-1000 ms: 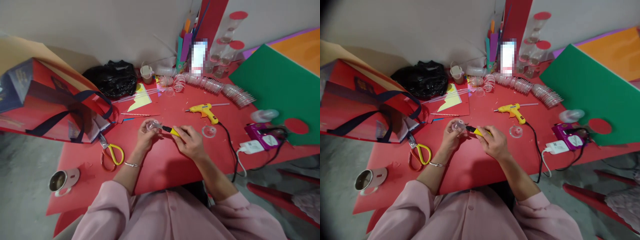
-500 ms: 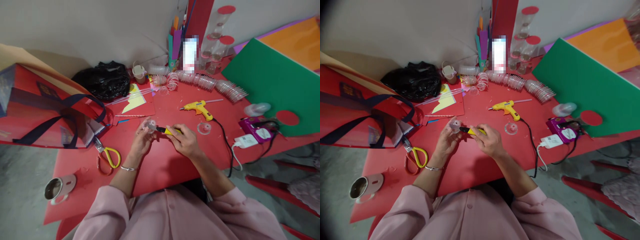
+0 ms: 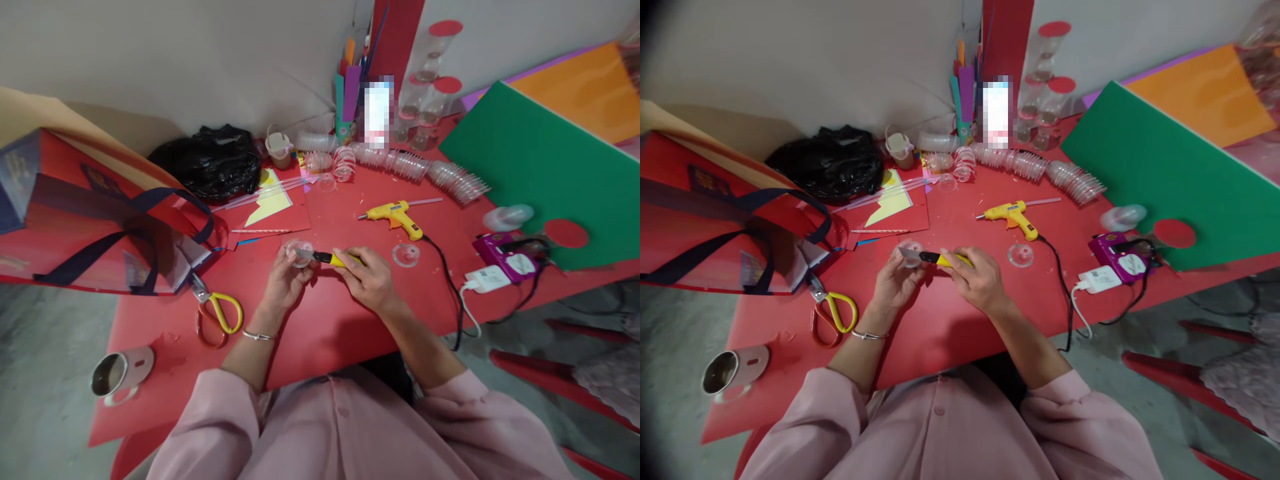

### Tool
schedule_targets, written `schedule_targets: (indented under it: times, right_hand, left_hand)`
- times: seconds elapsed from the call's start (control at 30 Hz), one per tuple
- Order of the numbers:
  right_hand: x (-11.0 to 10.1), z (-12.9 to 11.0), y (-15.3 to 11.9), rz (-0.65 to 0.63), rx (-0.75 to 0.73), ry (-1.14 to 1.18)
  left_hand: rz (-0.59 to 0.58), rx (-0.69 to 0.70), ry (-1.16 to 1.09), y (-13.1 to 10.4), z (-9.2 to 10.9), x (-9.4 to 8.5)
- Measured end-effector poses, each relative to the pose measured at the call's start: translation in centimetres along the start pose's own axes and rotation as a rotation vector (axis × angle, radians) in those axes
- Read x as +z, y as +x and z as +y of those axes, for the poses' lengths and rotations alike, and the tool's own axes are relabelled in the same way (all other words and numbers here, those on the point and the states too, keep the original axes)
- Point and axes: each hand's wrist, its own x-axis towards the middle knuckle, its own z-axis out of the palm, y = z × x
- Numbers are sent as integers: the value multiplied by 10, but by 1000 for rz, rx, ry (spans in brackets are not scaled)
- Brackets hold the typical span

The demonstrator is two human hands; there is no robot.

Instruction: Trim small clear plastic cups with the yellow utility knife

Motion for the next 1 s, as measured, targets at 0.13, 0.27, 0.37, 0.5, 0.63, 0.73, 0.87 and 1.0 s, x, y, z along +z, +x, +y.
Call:
schedule_targets:
  times: [0.13,0.27,0.37,0.5,0.63,0.73,0.87,1.0]
  right_hand:
    - [0,1,0,-18,5,-4]
    - [0,2,-1,-36,12,-12]
    - [0,2,-2,-39,37,-14]
    - [0,1,0,-29,22,5]
    - [-1,1,0,-55,31,13]
    - [-1,5,-2,-56,67,-18]
    - [-2,10,-1,43,130,-141]
    - [-2,5,1,51,96,-14]
  left_hand:
    - [3,-22,11,0,-1,-2]
    - [13,-45,13,0,-2,-3]
    - [6,-52,10,0,-3,-4]
    - [10,-65,4,0,-4,-4]
    - [18,-62,29,-1,-4,-4]
    - [24,-40,30,-3,-3,-3]
    - [3,-54,2,-7,0,0]
    - [4,-49,-10,-5,0,1]
